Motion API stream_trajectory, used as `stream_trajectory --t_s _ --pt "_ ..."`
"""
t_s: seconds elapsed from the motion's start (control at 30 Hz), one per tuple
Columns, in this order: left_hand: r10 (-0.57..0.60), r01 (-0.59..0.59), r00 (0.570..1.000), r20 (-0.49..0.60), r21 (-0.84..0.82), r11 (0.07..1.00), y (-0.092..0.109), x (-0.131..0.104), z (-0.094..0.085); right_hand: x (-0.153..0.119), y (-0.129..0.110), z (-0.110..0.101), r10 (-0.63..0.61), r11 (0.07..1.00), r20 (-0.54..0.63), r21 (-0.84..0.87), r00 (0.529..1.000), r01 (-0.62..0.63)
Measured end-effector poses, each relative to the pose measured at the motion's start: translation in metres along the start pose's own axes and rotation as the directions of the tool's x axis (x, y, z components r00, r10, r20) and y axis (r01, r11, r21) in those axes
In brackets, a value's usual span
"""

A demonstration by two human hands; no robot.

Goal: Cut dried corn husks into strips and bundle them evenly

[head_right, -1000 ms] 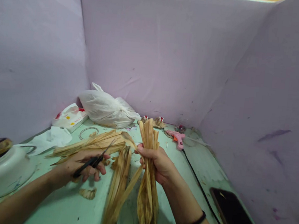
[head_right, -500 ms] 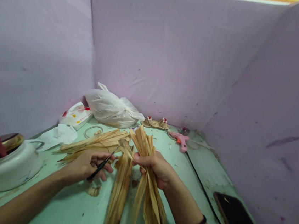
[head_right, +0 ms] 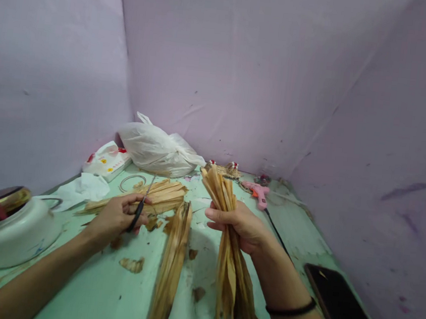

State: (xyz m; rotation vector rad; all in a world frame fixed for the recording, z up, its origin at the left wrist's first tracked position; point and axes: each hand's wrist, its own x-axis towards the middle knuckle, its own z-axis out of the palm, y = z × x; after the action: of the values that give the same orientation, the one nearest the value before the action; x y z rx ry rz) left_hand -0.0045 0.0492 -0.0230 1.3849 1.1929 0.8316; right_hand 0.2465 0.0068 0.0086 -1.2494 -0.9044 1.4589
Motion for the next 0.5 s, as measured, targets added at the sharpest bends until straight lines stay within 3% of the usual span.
stream_trajectory --t_s 0.17,0.3,0.43,0.5 --pt "0.184 -0.164 0.982 -0.046 0.282 0.945 -0.004 0.014 0.031 0.016 0.019 0.007 0.045 0.953 -0.162 -0.29 0.986 -0.091" --pt "0.217 -0.153 0.975 -0.046 0.567 0.81 0.001 0.029 0.054 0.037 0.051 0.017 -0.089 0.885 -0.16 -0.465 0.983 0.005" --pt "0.248 -0.111 0.964 -0.099 0.696 0.71 0.005 0.024 0.069 0.048 0.069 0.015 -0.03 0.848 -0.214 -0.523 0.976 -0.089" --pt "0.277 -0.137 0.957 -0.089 0.7 0.701 0.004 0.018 0.073 0.048 0.07 0.012 -0.004 0.896 -0.198 -0.437 0.98 -0.084"
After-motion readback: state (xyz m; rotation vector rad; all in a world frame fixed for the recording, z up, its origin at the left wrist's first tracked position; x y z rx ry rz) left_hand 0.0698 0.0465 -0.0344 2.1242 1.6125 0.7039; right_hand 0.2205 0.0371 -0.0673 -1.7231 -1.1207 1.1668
